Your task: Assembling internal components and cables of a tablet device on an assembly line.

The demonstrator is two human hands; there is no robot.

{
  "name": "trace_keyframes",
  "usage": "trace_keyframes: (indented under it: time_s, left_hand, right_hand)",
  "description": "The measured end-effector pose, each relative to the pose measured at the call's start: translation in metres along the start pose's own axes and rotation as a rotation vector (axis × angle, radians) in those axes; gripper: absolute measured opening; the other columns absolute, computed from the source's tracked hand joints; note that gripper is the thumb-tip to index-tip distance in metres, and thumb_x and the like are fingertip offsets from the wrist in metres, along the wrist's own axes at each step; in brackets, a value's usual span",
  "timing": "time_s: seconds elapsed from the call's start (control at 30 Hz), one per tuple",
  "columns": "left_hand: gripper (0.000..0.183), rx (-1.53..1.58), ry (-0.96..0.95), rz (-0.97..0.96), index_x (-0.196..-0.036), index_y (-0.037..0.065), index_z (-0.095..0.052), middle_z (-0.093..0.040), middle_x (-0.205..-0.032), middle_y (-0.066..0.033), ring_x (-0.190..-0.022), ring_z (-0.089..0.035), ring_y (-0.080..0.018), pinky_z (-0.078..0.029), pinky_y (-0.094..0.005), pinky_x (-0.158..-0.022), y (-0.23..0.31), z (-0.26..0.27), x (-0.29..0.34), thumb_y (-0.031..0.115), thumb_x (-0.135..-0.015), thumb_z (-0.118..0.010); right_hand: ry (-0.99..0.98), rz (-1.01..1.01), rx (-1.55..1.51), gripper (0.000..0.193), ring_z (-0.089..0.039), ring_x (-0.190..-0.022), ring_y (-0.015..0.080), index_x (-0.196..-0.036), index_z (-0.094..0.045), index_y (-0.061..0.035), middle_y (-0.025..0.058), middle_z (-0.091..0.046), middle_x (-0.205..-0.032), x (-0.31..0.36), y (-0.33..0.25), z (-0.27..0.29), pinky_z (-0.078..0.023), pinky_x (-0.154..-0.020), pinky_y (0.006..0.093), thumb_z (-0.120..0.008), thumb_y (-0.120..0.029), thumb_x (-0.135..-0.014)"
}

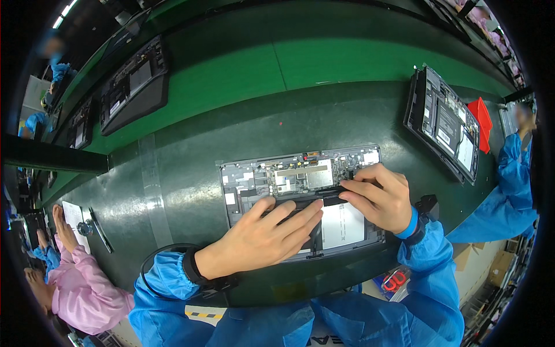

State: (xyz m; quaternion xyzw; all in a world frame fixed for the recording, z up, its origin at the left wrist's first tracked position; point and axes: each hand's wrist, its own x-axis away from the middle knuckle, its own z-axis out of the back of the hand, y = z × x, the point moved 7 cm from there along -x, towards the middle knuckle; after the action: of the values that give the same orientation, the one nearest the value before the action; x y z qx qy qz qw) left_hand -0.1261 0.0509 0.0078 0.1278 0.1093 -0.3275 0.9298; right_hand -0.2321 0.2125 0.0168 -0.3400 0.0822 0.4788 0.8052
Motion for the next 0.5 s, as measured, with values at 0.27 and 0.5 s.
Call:
trace_keyframes:
  time_s: [0.27, 0.5]
  left_hand:
    - [0.047, -0.002, -0.005, 0.005, -0.131, 0.009, -0.069, -0.061, -0.145, 0.0002, -0.099, -0.054, -0.0187, -0.045, -0.0342, -0.086, -0.0006, 0.0006, 0.0, 0.028, -0.089, -0.074]
    - [0.049, 0.008, -0.018, 0.012, -0.132, 0.009, -0.068, -0.061, -0.145, 0.0005, -0.1, -0.053, -0.0186, -0.044, -0.0342, -0.087, -0.0016, -0.0013, 0.0004, 0.029, -0.088, -0.074]
  right_hand:
    - [0.002, -0.01, -0.005, 0.023, -0.064, -0.063, 0.0191, -0.095, -0.078, -0.0038, 0.0052, -0.064, -0.088, -0.0006, 0.0, 0.001, -0.052, -0.054, 0.0319, -0.088, -0.01, -0.075]
    - [-0.021, -0.052, -0.009, 0.024, -0.065, -0.062, 0.0185, -0.096, -0.079, -0.0055, 0.005, -0.065, -0.089, -0.0003, 0.0029, 0.0007, -0.052, -0.054, 0.0315, -0.089, -0.011, -0.075]
